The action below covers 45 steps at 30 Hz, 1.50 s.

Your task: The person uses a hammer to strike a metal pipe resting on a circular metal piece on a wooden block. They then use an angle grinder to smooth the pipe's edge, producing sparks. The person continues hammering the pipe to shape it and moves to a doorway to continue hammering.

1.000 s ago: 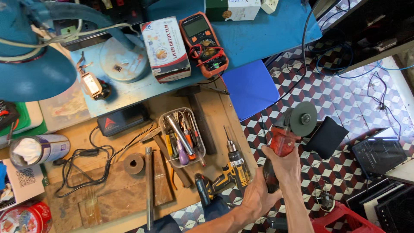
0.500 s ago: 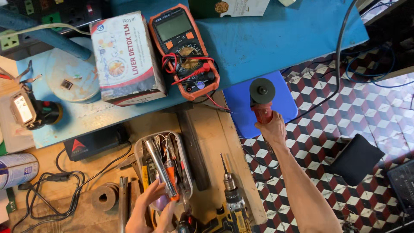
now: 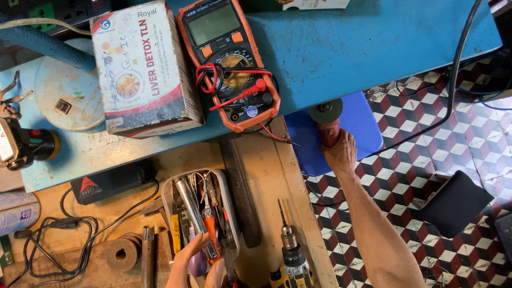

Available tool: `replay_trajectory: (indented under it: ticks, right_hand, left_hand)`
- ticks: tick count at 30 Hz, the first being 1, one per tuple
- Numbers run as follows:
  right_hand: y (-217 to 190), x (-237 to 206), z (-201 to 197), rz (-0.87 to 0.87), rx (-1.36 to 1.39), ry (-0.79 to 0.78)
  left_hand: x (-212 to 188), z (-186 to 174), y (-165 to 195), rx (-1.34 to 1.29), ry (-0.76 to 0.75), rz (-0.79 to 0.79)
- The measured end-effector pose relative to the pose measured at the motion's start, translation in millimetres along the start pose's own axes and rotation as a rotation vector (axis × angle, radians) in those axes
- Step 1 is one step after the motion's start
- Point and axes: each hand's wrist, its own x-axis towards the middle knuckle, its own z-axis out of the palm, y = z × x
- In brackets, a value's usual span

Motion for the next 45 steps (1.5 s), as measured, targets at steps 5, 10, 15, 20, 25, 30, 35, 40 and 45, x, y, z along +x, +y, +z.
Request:
replay_trajectory:
  ticks: [5,10,15,20,25,30,35,40,45]
  right_hand:
    - [-6.5,-6.7,-17.5,0.068,-0.022,-0.142]
    - [-5.3,-27.0,-50.5,0.048,0.027,-0.164]
    - [-5.0,-98.1,-97.3,-0.03,0.231,-0.189]
    - [-21.0,-205.7,-150.1,-0.021,0.435,-0.172]
    - [-55.6,-275.3,-165.2,0.099,0.605,-0.273]
    - [-101.3,-323.3,-155.4,0.148,0.636,-0.359]
    - [-180.3,-361.4,-187.6,0.183,0.642,-0.571]
    - [-252.1,-419.3,-215.1,0.137,1.261,-1.214]
    - [-302.0,-449.3,-147.7,0.117,0.659,-1.284]
  left_hand:
    - [17.7,-10.5,52.0,0.097,-0.052,0.017]
    - [30.7,-18.9,88.0,-0.135,-0.091,-0.129]
    - [20.6,-50.2,77.0,-0.278,-0.189,0.007]
    - [14.7,-105.1,62.9,-0.321,-0.226,-0.076]
    - [24.0,-155.1,51.4,-0.369,-0.258,-0.009]
    - [26.3,-203.5,36.5,-0.341,-0.303,-0.019]
    - [29.9,-254.5,40.7,-0.42,-0.424,-0.013]
    - [37.0,-298.3,36.9,-0.497,-0.458,-0.036]
    - [32.4,-325.4,7.9,-0.502,-0.472,-0.141]
